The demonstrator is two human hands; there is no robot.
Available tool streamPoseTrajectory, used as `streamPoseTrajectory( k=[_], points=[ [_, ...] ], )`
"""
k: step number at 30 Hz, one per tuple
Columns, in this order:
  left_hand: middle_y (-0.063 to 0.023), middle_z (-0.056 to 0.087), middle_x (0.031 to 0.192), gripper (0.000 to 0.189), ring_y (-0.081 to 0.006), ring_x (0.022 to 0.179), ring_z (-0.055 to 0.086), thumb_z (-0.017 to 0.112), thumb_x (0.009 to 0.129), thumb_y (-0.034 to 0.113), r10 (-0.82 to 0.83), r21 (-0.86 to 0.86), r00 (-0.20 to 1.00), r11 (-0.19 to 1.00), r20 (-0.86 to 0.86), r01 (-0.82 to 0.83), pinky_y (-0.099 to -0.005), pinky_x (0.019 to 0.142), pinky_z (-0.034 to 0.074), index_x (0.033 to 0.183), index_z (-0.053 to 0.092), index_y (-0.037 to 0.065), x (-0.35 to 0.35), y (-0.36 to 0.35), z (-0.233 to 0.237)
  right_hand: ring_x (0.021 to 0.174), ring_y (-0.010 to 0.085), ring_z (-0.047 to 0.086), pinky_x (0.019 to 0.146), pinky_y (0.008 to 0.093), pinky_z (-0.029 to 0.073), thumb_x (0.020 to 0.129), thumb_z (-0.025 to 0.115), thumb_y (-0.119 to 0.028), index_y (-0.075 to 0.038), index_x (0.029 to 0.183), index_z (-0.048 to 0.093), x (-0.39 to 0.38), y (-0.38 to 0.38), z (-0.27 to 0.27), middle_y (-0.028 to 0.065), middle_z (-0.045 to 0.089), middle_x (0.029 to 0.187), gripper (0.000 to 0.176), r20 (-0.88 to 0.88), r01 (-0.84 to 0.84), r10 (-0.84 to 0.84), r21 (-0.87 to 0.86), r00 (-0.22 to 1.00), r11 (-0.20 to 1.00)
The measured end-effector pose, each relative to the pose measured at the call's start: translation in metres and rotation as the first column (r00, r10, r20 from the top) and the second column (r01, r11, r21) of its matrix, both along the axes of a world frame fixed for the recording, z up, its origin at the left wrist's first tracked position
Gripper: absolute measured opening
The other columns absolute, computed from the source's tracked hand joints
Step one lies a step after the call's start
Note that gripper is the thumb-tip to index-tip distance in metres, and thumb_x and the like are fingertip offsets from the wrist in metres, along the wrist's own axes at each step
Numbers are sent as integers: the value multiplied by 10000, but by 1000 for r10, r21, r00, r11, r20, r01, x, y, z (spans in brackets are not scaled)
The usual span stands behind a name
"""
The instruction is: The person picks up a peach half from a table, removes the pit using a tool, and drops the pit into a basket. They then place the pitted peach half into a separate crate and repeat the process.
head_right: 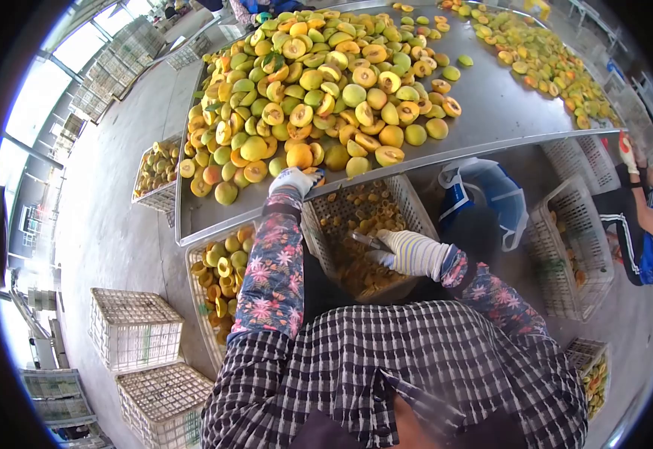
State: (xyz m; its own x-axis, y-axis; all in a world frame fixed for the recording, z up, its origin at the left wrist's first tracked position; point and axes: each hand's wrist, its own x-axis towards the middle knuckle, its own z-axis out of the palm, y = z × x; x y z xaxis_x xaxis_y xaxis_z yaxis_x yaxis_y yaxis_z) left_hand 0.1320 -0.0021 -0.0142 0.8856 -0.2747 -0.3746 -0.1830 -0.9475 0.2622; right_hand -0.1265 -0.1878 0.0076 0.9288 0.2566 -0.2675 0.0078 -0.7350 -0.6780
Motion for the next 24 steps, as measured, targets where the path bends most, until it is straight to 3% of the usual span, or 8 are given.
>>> streamPoseTrajectory(
  k=[3, 5, 6, 7, 9, 11, 14, 24],
  points=[
    [-190, 673, 1129, 623, -273, 1040, 660, 772, 756, 394, 159, -234, 985, 962, 73, -138, -368, 906, 512, 1201, 596, -4, -5, -4, -12, 929, 420, 615, 817, 430, 487, 941, 582, -390, 29, 1134, 550, -6, -3, 5, 251, 643, 958, 462, 2, 50, -50, 30, 999, 998],
    [-160, 687, 1029, 480, -239, 890, 689, 796, 747, 255, 328, -643, 944, 718, -26, -267, -338, 789, 549, 1101, 595, 0, -9, -7, -17, 890, 363, 632, 800, 392, 492, 947, 597, -334, 24, 1129, 553, -8, -5, 4, 210, 648, 938, 404, 28, 97, -100, 106, 995, 990],
    [-112, 678, 939, 308, -236, 776, 682, 745, 787, 109, 287, -923, 947, 305, -146, -235, -331, 716, 568, 1029, 577, 20, -14, -8, -14, 871, 323, 627, 790, 373, 490, 953, 593, -300, 21, 1125, 556, -7, -6, -1, 182, 643, 930, 367, 52, 146, -166, 272, 985, 951],
    [-108, 657, 984, 228, -266, 870, 675, 644, 856, 51, -107, -895, 905, -143, -411, -423, -387, 778, 580, 1061, 545, 36, -16, 0, -9, 853, 284, 623, 781, 353, 489, 958, 590, -267, 18, 1122, 558, -6, -5, -10, 155, 639, 921, 330, 61, 186, -234, 435, 970, 881],
    [-119, 633, 1048, 222, -256, 869, 658, 578, 933, 72, -224, -711, 843, -457, -490, -534, -363, 759, 578, 1153, 553, 64, -62, -3, 22, 819, 161, 587, 752, 301, 480, 975, 563, -168, 10, 1146, 547, -2, -2, -13, 67, 617, 912, 248, -51, 269, -317, 665, 947, 697],
    [-128, 618, 1117, 206, -280, 977, 645, 545, 976, 182, -226, -710, 852, -476, -472, -519, -424, 825, 580, 1164, 565, 101, -95, -8, 45, 795, 210, 609, 735, 326, 483, 955, 581, -149, 4, 1138, 530, 6, 5, 5, 103, 626, 905, 243, 5, 261, -356, 671, 935, 694],
    [-139, 633, 1080, 516, -266, 973, 622, 445, 983, 534, -220, -726, 831, -408, -510, -554, -409, 824, 558, 1167, 566, 67, -113, -9, 41, 751, 292, 640, 677, 370, 504, 929, 601, -140, -4, 1128, 516, 16, 20, 41, 150, 644, 873, 255, 540, 115, -270, 303, 797, 946],
    [-142, 615, 1052, 593, -237, 913, 636, 386, 1004, 546, -29, -860, 913, -322, -408, -395, -348, 847, 530, 1141, 536, -11, -153, -27, 53, 668, 398, 637, 584, 477, 505, 892, 601, -231, 2, 1035, 474, 27, 39, 29, 194, 647, 754, 301, 602, 208, -170, 5, 780, 978]
  ],
)
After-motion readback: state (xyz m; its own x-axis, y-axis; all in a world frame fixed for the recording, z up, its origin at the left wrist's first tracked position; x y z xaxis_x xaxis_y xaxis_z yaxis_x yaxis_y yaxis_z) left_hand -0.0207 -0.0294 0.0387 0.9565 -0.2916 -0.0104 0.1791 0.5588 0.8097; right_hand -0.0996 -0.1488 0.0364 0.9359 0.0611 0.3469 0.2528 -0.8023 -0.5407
